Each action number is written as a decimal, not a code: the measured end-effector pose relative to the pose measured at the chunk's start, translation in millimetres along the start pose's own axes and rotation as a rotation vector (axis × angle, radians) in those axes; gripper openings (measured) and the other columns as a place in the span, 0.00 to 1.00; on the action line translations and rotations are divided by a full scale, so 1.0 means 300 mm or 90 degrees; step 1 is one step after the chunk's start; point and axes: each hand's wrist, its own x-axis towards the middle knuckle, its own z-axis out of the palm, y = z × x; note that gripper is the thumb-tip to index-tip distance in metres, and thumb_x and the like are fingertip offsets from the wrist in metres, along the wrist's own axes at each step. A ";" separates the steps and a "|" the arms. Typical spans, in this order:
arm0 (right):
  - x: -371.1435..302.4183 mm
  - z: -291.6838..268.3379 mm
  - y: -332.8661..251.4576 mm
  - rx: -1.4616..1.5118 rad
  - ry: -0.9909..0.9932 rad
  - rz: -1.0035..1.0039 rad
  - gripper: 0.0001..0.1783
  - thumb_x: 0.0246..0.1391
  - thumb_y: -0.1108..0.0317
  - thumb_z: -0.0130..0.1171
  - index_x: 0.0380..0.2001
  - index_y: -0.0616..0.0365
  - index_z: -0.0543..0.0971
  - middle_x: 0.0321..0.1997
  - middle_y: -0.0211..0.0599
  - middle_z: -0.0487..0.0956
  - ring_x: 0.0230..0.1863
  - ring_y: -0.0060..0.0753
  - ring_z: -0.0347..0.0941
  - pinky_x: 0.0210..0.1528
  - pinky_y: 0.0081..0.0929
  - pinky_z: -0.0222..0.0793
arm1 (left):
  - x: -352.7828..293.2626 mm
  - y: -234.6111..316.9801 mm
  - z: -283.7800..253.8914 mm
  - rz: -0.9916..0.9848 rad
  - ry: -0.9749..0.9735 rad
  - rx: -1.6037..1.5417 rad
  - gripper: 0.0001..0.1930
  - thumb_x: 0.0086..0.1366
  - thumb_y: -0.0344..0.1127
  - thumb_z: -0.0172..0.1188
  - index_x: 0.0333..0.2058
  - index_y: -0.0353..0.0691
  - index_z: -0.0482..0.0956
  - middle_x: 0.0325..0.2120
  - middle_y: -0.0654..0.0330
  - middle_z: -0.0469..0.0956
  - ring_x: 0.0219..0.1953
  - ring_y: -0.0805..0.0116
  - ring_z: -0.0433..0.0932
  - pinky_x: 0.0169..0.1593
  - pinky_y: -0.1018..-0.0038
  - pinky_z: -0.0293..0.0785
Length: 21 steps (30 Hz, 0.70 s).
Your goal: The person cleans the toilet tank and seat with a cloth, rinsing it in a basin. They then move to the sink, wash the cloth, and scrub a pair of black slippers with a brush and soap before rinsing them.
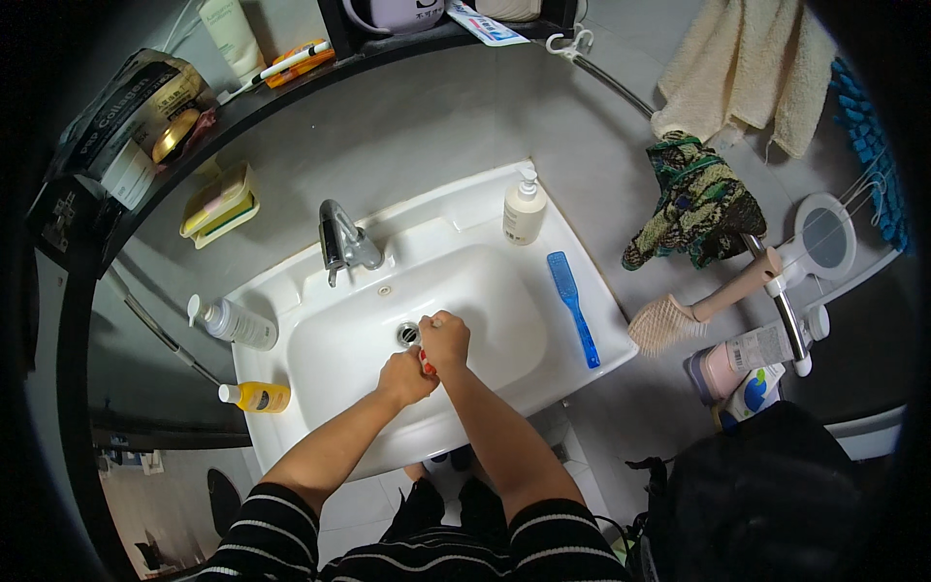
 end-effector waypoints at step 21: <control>-0.252 -0.391 0.110 0.392 -0.086 -0.007 0.29 0.47 0.85 0.56 0.55 0.59 0.67 0.47 0.39 0.72 0.48 0.31 0.73 0.49 0.27 0.72 | 0.117 -0.059 -0.018 -0.183 -0.173 -1.352 0.22 0.70 0.52 0.42 0.50 0.41 0.69 0.50 0.57 0.73 0.55 0.58 0.69 0.62 0.59 0.59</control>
